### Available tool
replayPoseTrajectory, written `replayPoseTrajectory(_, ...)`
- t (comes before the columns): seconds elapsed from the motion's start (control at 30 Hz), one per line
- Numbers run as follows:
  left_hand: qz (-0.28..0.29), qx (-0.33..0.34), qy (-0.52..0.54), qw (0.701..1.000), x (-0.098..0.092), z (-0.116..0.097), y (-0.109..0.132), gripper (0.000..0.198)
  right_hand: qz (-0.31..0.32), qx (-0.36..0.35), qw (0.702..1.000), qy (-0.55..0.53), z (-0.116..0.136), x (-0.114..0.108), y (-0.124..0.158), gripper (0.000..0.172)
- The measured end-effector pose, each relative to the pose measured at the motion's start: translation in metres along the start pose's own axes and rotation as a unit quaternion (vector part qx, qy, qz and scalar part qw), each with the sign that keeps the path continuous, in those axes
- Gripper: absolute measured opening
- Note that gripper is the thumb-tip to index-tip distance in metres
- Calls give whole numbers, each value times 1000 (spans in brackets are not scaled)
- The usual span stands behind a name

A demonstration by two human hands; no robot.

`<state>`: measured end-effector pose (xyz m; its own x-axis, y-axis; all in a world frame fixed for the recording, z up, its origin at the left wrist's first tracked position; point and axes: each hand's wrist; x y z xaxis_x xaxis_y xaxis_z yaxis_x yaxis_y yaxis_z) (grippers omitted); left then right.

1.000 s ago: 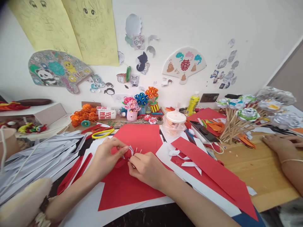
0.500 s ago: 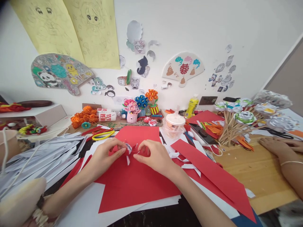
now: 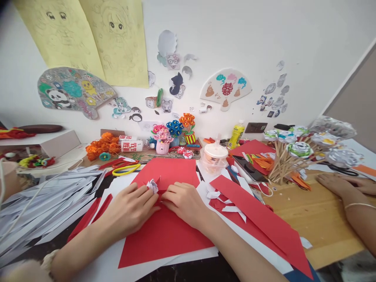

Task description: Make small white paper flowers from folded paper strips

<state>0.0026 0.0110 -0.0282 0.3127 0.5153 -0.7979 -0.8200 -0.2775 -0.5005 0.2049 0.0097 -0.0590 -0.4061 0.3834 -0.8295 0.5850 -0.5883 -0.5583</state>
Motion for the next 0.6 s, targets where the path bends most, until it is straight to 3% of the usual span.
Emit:
replayPoseTrajectory(0.2,-17,25,-25,999,12,3,1,27,-1,-4,1000,-2,2,-1,0,15)
replayPoseTrajectory(0.37,-17,30,14,999,14,10,4,30,-12,7,1000,-3,3,-2,-1,19)
replayPoseTrajectory(0.6,-33,38,-14,999,13,4,0,30,-13,-6,1000,12,3,0,-1,21)
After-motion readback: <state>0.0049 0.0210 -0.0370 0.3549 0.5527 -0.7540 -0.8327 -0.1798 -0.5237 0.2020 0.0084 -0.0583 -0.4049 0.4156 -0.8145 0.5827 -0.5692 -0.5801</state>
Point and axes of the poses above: each hand's wrist, its own y-axis away from the middle knuckle, its own x-axis out of the palm, z = x × y, and after that the axes turned 7 degrees about y, right-handed
